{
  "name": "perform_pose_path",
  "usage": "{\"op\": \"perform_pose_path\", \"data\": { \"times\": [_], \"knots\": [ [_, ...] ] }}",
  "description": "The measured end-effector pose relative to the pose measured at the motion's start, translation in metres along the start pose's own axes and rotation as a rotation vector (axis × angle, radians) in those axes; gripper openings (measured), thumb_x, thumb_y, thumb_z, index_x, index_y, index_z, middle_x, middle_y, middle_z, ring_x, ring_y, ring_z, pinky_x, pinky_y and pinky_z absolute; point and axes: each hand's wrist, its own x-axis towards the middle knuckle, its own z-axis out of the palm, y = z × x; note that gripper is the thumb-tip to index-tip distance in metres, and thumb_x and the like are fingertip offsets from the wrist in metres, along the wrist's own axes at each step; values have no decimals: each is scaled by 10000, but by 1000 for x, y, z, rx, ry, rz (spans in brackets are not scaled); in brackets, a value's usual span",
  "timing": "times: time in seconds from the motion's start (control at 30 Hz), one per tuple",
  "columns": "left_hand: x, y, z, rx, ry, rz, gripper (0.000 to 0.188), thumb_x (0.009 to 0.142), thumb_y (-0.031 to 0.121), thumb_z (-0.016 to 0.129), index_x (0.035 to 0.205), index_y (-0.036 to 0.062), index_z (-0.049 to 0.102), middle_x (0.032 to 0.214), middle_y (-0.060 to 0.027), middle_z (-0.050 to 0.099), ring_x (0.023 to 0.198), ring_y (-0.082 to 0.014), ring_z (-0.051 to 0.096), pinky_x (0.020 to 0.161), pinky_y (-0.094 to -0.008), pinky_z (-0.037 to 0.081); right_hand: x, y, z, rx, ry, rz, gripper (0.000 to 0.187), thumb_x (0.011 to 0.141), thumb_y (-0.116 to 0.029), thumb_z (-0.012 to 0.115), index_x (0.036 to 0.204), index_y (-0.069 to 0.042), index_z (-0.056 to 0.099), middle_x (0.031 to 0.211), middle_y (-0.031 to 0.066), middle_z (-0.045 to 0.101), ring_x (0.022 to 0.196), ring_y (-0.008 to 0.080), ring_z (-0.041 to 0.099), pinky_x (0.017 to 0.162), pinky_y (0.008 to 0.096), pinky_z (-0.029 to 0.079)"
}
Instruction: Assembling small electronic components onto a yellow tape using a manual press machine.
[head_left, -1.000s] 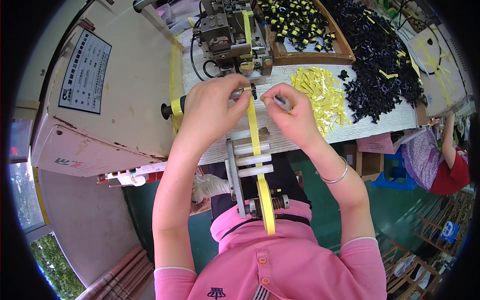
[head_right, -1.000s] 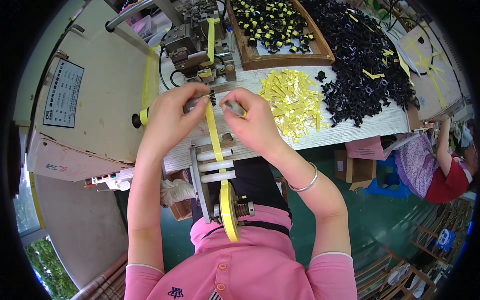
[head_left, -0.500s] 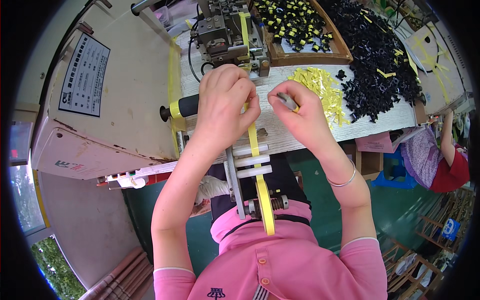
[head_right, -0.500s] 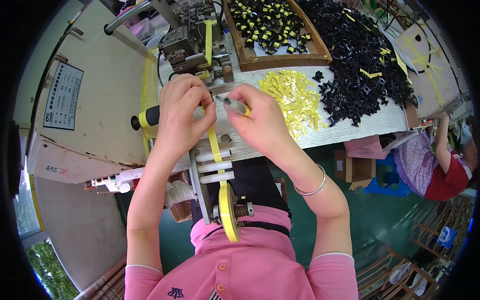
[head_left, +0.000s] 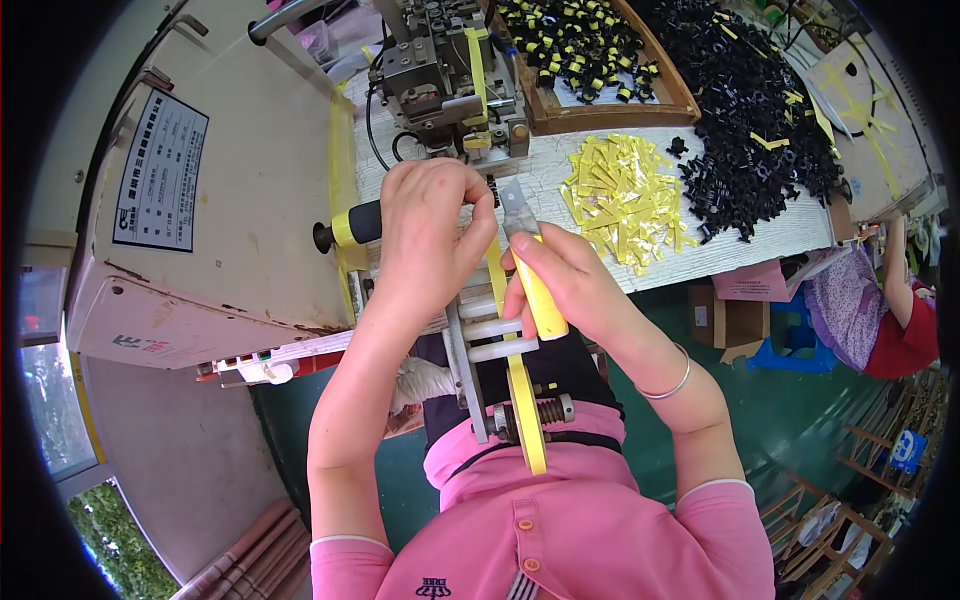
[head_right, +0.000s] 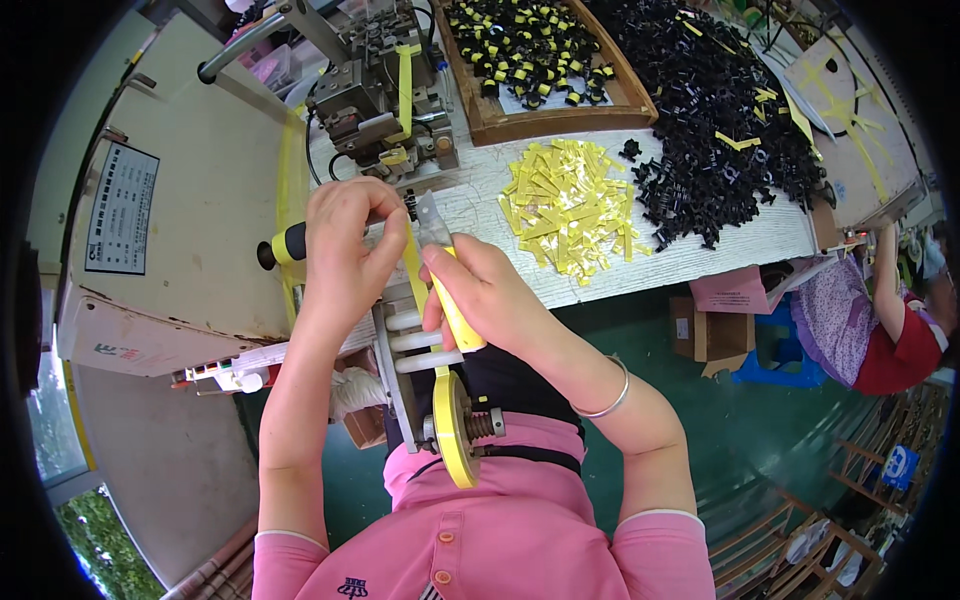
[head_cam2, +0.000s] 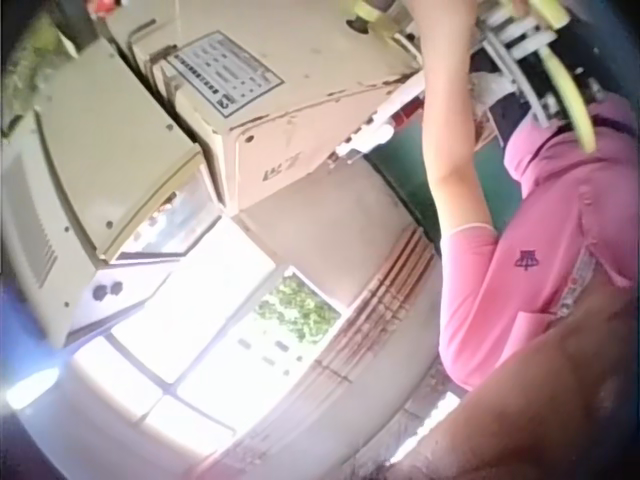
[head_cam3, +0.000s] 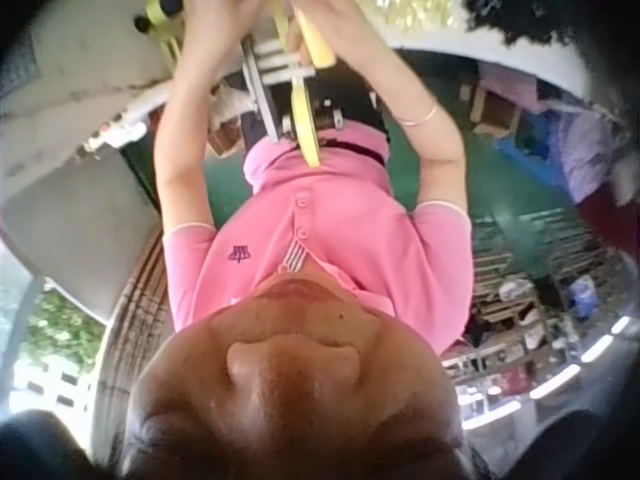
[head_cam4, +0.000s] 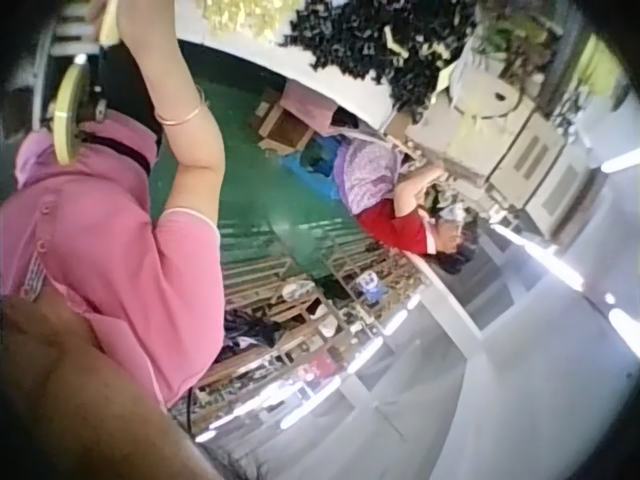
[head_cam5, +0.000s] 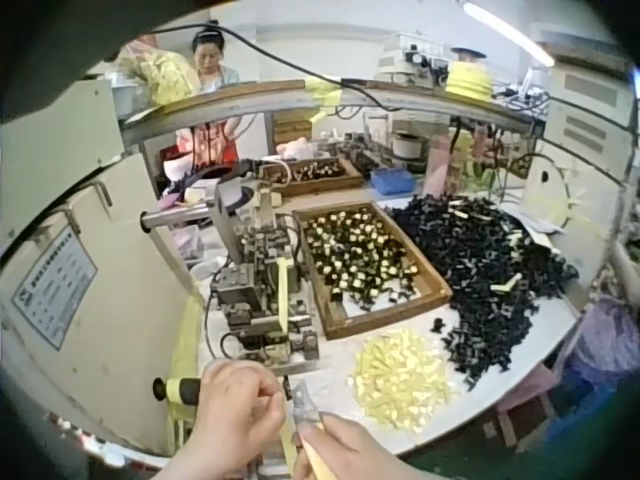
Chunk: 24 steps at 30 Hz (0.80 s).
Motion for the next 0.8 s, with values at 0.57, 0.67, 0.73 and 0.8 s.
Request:
{"op": "perform_pose_path", "data": {
  "times": [0.57,0.67,0.73,0.8],
  "knots": [
    [-1,3,2,-44,25,-68,157,700,33,652,781,68,521,756,-41,575,777,-254,571,810,-386,386,7,1,18,-1,58,21,385,990,-341,436,894,26,501,648,129,608,501,206,629,374,262,457],
    [-2,4,3,-141,43,-135,135,728,22,641,789,61,526,764,-45,582,772,-245,567,793,-371,396,7,-1,18,75,58,46,385,986,-342,447,895,27,505,657,119,603,503,204,630,362,258,454],
    [-2,-1,2,-337,145,-213,117,759,19,633,812,45,532,774,-54,592,761,-245,564,778,-355,407,7,-2,16,85,42,63,380,983,-338,455,900,29,507,663,114,599,503,202,629,363,257,454],
    [-4,-3,-1,-365,180,-187,90,820,30,612,791,24,527,754,-58,571,706,-196,542,721,-309,415,7,-3,12,86,23,101,363,974,-324,474,909,31,511,661,127,604,493,212,622,392,274,478]
  ]
}}
